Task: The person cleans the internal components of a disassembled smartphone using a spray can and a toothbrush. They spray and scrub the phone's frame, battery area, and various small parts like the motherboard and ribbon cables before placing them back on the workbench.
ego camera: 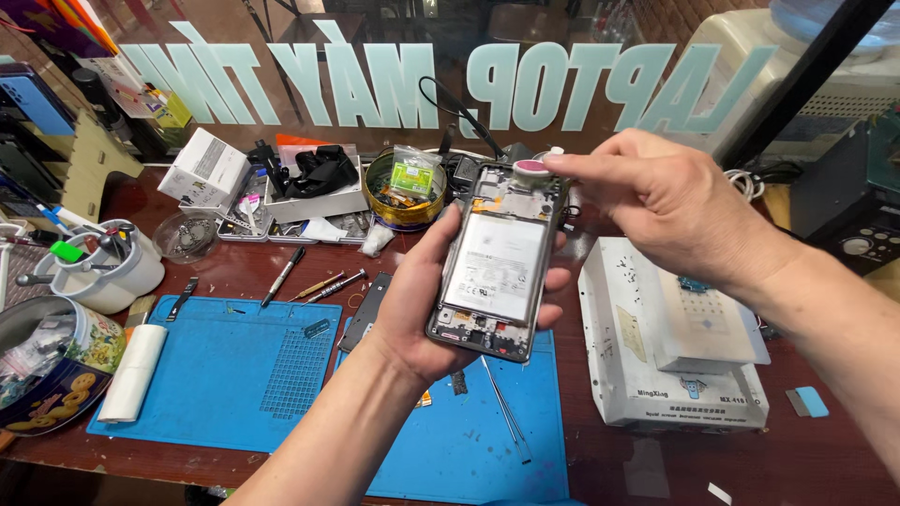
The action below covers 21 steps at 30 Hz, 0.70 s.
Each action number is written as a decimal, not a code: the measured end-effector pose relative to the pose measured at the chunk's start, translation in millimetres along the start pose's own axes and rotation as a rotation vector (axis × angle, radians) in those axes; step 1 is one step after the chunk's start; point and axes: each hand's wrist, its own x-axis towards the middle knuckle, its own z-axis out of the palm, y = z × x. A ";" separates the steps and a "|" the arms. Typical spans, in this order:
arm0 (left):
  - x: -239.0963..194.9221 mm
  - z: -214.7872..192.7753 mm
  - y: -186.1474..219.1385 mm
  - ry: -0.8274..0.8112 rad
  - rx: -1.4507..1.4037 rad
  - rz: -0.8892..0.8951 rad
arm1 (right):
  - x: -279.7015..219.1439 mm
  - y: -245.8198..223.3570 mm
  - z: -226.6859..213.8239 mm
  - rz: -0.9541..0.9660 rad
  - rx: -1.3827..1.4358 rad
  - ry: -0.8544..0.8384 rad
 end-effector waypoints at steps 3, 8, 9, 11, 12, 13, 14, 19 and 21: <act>0.1 -2.4 -2.2 0.032 0.069 0.000 | -4.5 -3.8 0.2 0.021 -0.096 0.037; 3.5 -0.7 -7.5 -0.002 0.063 -0.003 | -7.0 -15.0 2.4 0.129 -0.084 0.160; 4.3 0.7 -7.3 0.001 0.079 0.000 | -7.2 -16.7 3.8 0.070 -0.080 0.157; 2.6 3.7 -5.3 -0.024 0.054 0.015 | -9.7 -18.4 5.3 -0.047 -0.075 0.150; 3.2 5.1 -4.8 -0.038 0.041 0.021 | -11.3 -17.4 3.6 0.003 -0.068 0.167; 0.9 5.8 -5.3 -0.029 0.065 0.023 | -13.9 -17.2 3.6 0.051 -0.052 0.181; -0.4 6.3 -6.1 -0.020 0.088 0.024 | -15.8 -16.8 5.4 0.100 -0.036 0.194; 0.6 8.4 -7.3 -0.068 0.054 0.009 | -20.3 -13.1 7.1 0.049 -0.067 0.222; 0.9 8.8 -6.8 -0.059 0.063 0.009 | -17.7 -15.7 6.6 0.029 -0.098 0.234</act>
